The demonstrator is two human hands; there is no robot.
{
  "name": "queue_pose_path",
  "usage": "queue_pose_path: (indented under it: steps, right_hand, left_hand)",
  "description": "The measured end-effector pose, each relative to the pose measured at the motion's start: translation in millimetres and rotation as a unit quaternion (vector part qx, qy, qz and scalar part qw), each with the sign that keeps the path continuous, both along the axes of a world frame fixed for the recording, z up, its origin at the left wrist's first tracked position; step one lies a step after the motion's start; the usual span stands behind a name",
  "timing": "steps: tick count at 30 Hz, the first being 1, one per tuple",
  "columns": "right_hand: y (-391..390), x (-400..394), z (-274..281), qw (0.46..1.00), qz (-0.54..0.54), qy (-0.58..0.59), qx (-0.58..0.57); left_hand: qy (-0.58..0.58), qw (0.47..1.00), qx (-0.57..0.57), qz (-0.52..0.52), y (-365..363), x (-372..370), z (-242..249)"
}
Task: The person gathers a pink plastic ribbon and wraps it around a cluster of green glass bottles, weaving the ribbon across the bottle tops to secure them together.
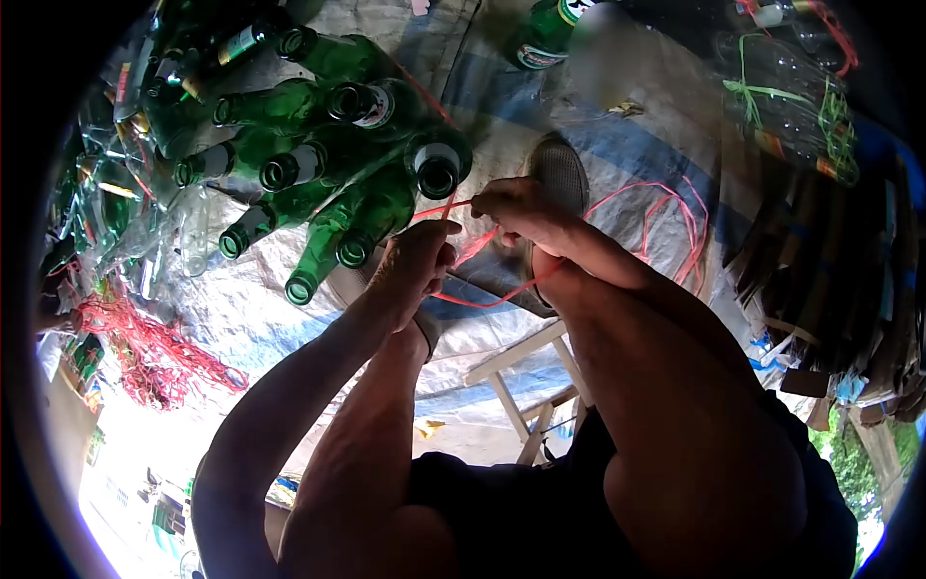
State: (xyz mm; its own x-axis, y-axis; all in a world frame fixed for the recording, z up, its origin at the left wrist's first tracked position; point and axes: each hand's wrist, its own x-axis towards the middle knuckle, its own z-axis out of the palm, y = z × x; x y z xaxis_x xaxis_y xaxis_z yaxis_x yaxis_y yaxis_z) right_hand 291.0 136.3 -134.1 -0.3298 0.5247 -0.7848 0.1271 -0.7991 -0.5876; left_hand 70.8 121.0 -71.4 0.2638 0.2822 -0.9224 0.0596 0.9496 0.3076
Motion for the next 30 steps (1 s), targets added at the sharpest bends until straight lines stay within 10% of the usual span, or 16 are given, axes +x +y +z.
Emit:
queue_pose_path:
  steps: [18, 30]
  right_hand:
    - [11, 10, -6, 0.997, -0.002, -0.056, 0.045]
    - [22, 15, 0, 0.993, -0.078, -0.062, 0.062]
  left_hand:
    - [0.018, 0.971, 0.007, 0.239, -11, 52, -38]
    - [-0.033, 0.823, 0.053, 0.565, -14, 109, -79]
